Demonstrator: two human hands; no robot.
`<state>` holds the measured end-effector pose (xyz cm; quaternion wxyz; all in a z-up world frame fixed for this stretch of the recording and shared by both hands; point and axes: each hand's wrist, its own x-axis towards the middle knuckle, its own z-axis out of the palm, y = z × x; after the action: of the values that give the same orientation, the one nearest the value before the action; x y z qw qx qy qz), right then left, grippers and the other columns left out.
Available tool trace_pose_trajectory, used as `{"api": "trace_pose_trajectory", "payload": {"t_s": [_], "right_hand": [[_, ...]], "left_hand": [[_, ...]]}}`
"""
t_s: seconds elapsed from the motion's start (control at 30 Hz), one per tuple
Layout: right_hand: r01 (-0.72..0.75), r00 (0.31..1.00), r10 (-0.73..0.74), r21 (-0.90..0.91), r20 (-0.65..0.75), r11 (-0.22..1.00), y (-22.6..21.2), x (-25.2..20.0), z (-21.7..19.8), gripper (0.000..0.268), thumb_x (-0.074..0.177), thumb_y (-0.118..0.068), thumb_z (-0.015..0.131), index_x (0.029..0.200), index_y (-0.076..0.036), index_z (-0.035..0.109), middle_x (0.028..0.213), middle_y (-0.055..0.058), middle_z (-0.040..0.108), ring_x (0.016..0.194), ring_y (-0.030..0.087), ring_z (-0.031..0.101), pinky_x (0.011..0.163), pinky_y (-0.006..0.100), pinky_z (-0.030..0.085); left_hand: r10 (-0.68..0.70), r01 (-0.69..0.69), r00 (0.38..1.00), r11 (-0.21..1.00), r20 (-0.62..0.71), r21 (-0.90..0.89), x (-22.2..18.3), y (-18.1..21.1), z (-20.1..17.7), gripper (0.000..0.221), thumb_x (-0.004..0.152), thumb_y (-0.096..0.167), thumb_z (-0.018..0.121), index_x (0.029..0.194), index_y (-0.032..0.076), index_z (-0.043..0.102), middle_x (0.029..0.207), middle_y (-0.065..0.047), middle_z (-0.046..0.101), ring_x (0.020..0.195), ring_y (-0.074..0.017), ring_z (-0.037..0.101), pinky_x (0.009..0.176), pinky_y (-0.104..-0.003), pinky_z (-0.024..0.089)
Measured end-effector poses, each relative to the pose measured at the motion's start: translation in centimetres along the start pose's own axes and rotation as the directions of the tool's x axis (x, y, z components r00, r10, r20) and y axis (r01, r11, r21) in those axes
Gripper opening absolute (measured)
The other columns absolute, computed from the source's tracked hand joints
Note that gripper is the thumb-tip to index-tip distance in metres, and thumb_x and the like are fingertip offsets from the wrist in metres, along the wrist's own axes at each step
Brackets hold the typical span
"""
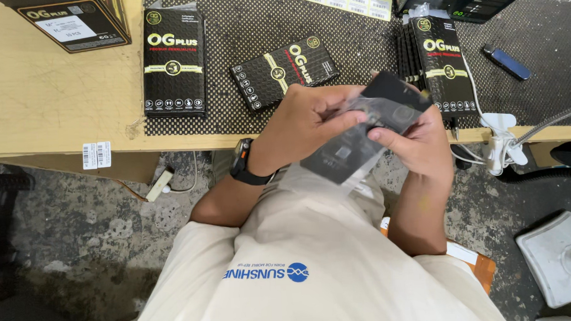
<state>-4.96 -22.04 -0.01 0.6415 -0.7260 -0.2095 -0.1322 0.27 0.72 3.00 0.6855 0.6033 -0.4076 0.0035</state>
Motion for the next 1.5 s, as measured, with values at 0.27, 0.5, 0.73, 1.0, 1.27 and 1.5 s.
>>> {"api": "trace_pose_trajectory", "payload": {"t_s": [0.27, 0.5, 0.73, 1.0, 1.27, 1.5], "right_hand": [[-0.003, 0.998, 0.007, 0.08, -0.058, 0.997, 1.4, -1.1, -0.7, 0.06, 0.081, 0.003, 0.078, 0.136, 0.014, 0.057, 0.122, 0.028, 0.068, 0.119, 0.031, 0.064, 0.108, 0.051, 0.051], [0.001, 0.925, 0.004, 0.013, -0.381, 1.0, 1.1, -3.0, -4.0, 0.04, 0.092, -0.029, 0.081, 0.123, -0.006, 0.071, 0.125, 0.01, 0.072, 0.117, 0.02, 0.071, 0.106, 0.028, 0.058], [0.024, 0.864, 0.179, 0.394, -0.47, 0.919, 1.6, -4.4, -2.8, 0.062, 0.086, -0.01, 0.084, 0.14, 0.001, 0.056, 0.127, 0.009, 0.072, 0.113, 0.019, 0.072, 0.103, 0.03, 0.063], [-0.132, 0.951, 0.228, 0.394, -0.209, 0.909, 2.3, -6.5, -2.3, 0.038, 0.1, -0.018, 0.058, 0.136, -0.005, 0.059, 0.105, 0.014, 0.072, 0.072, 0.01, 0.072, 0.064, 0.024, 0.065], [-0.059, 0.962, 0.144, 0.339, -0.232, 0.939, 5.4, -6.3, -4.4, 0.012, 0.088, -0.008, 0.058, 0.093, 0.002, 0.064, 0.09, 0.014, 0.052, 0.068, 0.009, 0.05, 0.054, 0.021, 0.039], [-0.053, 0.952, 0.053, 0.008, -0.301, 0.999, 6.4, -7.1, -4.9, 0.02, 0.088, -0.013, 0.071, 0.079, -0.002, 0.057, 0.085, 0.013, 0.054, 0.073, 0.011, 0.046, 0.061, 0.025, 0.032]], "left_hand": [[0.01, -0.012, 0.999, 0.998, 0.042, 0.055, 0.0, -0.5, -0.1, 0.024, 0.098, 0.013, 0.069, 0.117, -0.002, 0.07, 0.069, -0.02, 0.073, 0.054, -0.0156, 0.066, 0.044, -0.026, 0.046], [-0.258, 0.351, 0.886, 0.916, 0.386, -0.192, -4.4, -1.9, -0.8, 0.066, 0.086, 0.025, 0.081, 0.142, 0.009, 0.051, 0.121, -0.006, 0.074, 0.105, -0.0148, 0.073, 0.091, -0.024, 0.058], [-0.292, 0.298, 0.954, 0.894, 0.068, -0.334, -5.9, -2.7, -2.1, 0.014, 0.1, 0.003, 0.063, 0.11, -0.005, 0.069, 0.088, -0.014, 0.073, 0.077, -0.0208, 0.077, 0.074, -0.027, 0.068], [-0.213, 0.153, 0.967, 0.922, -0.137, -0.355, -7.0, -5.1, -3.1, 0.028, 0.1, 0.002, 0.065, 0.127, -0.001, 0.069, 0.083, -0.01, 0.071, 0.064, -0.011, 0.071, 0.055, -0.023, 0.061], [-0.23, 0.158, 0.963, 0.902, -0.138, -0.402, -6.5, -4.6, -2.9, 0.017, 0.099, 0.005, 0.062, 0.109, -0.003, 0.073, 0.071, -0.002, 0.062, 0.062, -0.0045, 0.064, 0.052, -0.021, 0.056], [-0.106, 0.098, 0.966, 0.994, -0.234, -0.043, -5.6, -4.6, -1.3, 0.01, 0.09, 0.01, 0.08, 0.094, 0.002, 0.076, 0.056, -0.004, 0.056, 0.046, -0.0055, 0.056, 0.041, -0.019, 0.042]]}}
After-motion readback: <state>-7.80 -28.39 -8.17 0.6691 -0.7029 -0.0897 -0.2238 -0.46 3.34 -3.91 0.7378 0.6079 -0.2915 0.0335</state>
